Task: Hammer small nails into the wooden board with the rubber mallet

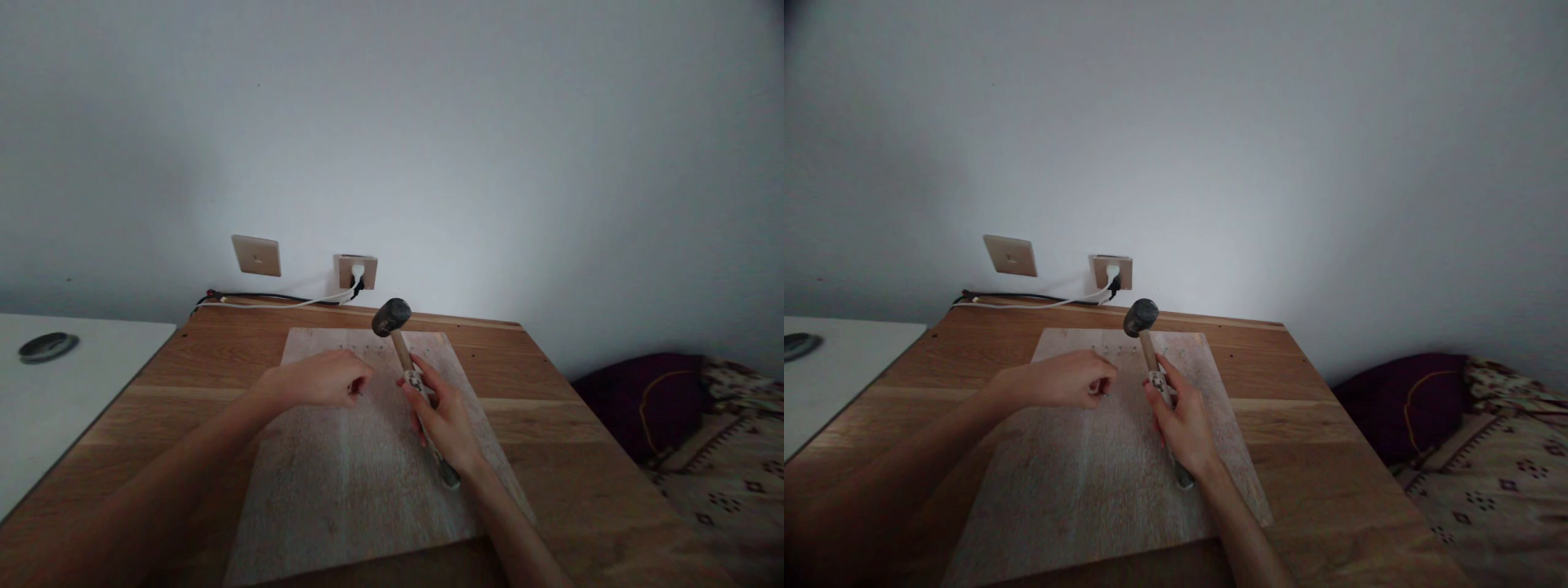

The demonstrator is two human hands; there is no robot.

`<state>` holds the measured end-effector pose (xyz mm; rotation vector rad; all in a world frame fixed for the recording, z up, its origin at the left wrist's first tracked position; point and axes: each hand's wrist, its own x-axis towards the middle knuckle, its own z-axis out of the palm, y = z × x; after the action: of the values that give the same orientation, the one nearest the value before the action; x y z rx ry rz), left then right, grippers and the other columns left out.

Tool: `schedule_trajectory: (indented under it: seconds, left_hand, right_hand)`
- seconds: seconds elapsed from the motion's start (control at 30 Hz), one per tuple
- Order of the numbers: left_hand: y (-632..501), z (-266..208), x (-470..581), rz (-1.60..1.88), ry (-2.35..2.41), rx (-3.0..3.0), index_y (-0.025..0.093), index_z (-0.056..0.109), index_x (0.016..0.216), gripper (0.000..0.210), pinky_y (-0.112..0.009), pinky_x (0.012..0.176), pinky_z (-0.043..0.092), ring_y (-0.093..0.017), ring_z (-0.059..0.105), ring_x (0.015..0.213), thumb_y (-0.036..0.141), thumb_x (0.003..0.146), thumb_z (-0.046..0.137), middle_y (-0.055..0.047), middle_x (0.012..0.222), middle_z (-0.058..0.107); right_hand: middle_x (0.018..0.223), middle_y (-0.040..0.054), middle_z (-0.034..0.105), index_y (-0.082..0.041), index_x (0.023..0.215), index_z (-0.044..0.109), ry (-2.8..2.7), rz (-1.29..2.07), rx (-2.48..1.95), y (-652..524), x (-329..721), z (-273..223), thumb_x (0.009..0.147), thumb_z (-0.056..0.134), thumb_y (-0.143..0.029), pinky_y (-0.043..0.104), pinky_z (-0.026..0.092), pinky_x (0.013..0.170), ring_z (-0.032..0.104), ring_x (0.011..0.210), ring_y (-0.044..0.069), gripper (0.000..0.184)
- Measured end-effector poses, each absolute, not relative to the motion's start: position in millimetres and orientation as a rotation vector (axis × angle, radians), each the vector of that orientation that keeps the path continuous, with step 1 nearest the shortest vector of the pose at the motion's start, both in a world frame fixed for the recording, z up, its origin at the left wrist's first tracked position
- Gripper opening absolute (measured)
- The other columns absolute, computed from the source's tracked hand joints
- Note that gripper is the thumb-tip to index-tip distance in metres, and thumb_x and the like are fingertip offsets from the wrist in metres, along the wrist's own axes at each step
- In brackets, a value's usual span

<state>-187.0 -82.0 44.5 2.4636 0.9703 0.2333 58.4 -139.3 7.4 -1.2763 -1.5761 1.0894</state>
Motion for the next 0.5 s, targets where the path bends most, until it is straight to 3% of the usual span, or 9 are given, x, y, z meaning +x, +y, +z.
schedule_trajectory:
  seconds: [0.13,0.23,0.5]
  left_hand:
    - [-63,31,-220,0.728,1.172,2.182,0.021,0.070,0.107,0.023,-0.028,0.070,0.047,-0.018,0.065,0.079,0.028,0.088,0.059,-0.002,0.093,0.074]
    - [-53,11,-238,0.926,1.317,2.098,0.020,0.072,0.102,0.024,-0.029,0.073,0.048,-0.018,0.064,0.080,0.037,0.090,0.059,-0.004,0.095,0.076]
    - [-52,-12,-246,0.924,1.356,2.146,0.020,0.073,0.091,0.016,-0.029,0.080,0.051,-0.018,0.065,0.079,0.030,0.088,0.062,-0.003,0.086,0.074]
  right_hand:
    - [0.059,-0.0060,0.056,-0.018,0.156,0.048,-1.579,1.120,-1.259,-141,55,9,0.100,0.059,-0.050,0.021,0.042,0.033,0.049,0.040,0.012,0.066]
    - [0.067,-0.0036,0.061,-0.018,0.154,0.050,-1.585,1.136,-1.249,-142,52,9,0.099,0.060,-0.050,0.020,0.043,0.033,0.050,0.041,0.011,0.064]
    - [0.058,-0.0068,0.055,-0.016,0.157,0.047,-1.589,1.150,-1.283,-142,49,1,0.099,0.061,-0.049,0.020,0.043,0.032,0.051,0.041,0.012,0.068]
